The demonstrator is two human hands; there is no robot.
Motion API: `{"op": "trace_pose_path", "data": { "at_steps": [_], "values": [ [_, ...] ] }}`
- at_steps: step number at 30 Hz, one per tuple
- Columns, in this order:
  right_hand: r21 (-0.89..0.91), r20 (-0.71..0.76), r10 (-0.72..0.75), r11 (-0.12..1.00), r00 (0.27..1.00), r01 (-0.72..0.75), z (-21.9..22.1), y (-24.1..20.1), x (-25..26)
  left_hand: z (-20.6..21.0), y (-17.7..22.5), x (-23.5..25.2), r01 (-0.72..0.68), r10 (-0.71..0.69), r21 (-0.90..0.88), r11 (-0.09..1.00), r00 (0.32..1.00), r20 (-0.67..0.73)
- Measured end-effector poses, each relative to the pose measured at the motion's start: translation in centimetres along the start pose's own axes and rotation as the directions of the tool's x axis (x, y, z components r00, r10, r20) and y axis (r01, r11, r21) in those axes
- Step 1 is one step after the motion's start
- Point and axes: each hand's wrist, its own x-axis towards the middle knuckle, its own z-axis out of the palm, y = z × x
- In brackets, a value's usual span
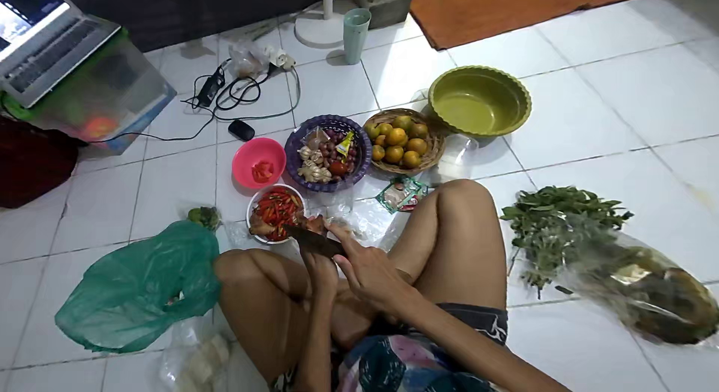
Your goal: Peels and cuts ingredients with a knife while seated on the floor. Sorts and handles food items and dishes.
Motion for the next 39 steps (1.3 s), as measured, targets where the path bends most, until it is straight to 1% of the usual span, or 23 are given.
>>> {"op": "trace_pose_path", "data": {
  "at_steps": [2, 3, 5, 6, 8, 11, 13, 16, 19, 22, 24, 26, 29, 31, 35, 37, 39],
  "values": [
    [0.016, -0.093, 0.025, 1.0, 0.995, -0.024, 0.5, 0.1, 0.5, 0.1, -0.4, -0.4, -0.069, 0.068, 0.039, 0.997, 0.997, 0.026],
    [0.041, -0.101, 0.057, 0.998, 0.993, -0.053, 0.2, 0.2, 1.1, 0.3, -0.9, -0.6, -0.12, 0.118, 0.061, 0.991, 0.992, 0.04],
    [0.097, -0.03, 0.121, 0.988, 0.992, -0.117, -1.0, 0.6, 2.2, 0.6, -1.6, -1.0, -0.219, 0.215, 0.085, 0.972, 0.975, 0.059],
    [0.117, 0.012, 0.127, 0.985, 0.992, -0.128, -1.7, 0.9, 2.6, 0.7, -1.5, -1.2, -0.237, 0.231, 0.09, 0.967, 0.97, 0.071],
    [0.169, 0.069, 0.111, 0.978, 0.991, -0.121, -2.2, 1.1, 2.5, 0.7, -1.1, -0.9, -0.209, 0.205, 0.096, 0.973, 0.977, 0.049],
    [0.249, 0.063, 0.095, 0.962, 0.993, -0.108, -1.5, 1.4, 1.2, 0.2, -0.9, 0.8, -0.132, 0.131, 0.082, 0.988, 0.991, 0.018],
    [0.263, 0.056, 0.089, 0.959, 0.994, -0.101, -1.3, 1.0, 0.2, 0.0, -0.6, 0.8, -0.086, 0.084, 0.074, 0.994, 0.996, 0.03],
    [0.221, 0.103, 0.081, 0.97, 0.991, -0.102, -1.4, 0.0, -1.2, 0.0, -0.5, 0.3, -0.055, 0.054, 0.024, 0.998, 0.998, 0.041],
    [0.183, 0.106, 0.073, 0.979, 0.992, -0.092, -1.2, 0.2, -1.3, 0.0, -0.9, 0.3, -0.079, 0.079, 0.003, 0.997, 0.996, 0.044],
    [0.164, 0.152, 0.075, 0.981, 0.986, -0.1, -1.6, 0.0, -1.1, 0.1, -0.5, 0.2, -0.082, 0.082, 0.004, 0.997, 0.996, 0.038],
    [0.148, 0.141, 0.067, 0.985, 0.988, -0.087, -1.6, -0.2, -1.1, 0.1, -0.2, 0.1, -0.087, 0.087, -0.001, 0.996, 0.996, 0.023],
    [0.105, 0.111, 0.059, 0.992, 0.992, -0.071, -1.4, -0.4, -1.2, 0.2, -0.3, -0.1, -0.097, 0.097, -0.002, 0.995, 0.995, 0.005],
    [0.033, 0.002, 0.024, 0.999, 1.0, -0.024, -0.6, -0.3, -1.0, 0.3, -0.1, -0.4, -0.115, 0.115, 0.001, 0.993, 0.993, 0.018],
    [0.009, -0.044, 0.021, 1.0, 0.999, -0.02, -0.4, -0.2, -0.5, 0.4, -0.2, -0.6, -0.148, 0.148, 0.022, 0.989, 0.988, 0.035],
    [0.064, -0.017, 0.028, 0.998, 0.999, -0.027, -0.7, -0.3, 0.5, 0.2, 0.1, -0.5, -0.184, 0.177, 0.142, 0.973, 0.982, 0.061],
    [0.093, -0.019, 0.007, 0.996, 1.0, -0.006, -0.6, -0.3, 0.7, -0.2, 0.1, -0.3, -0.216, 0.206, 0.151, 0.965, 0.976, 0.075],
    [0.087, -0.06, -0.02, 0.996, 0.998, 0.025, -0.3, -0.2, 0.7, -0.5, 0.0, -0.2, -0.251, 0.238, 0.15, 0.956, 0.966, 0.097]
  ]
}}
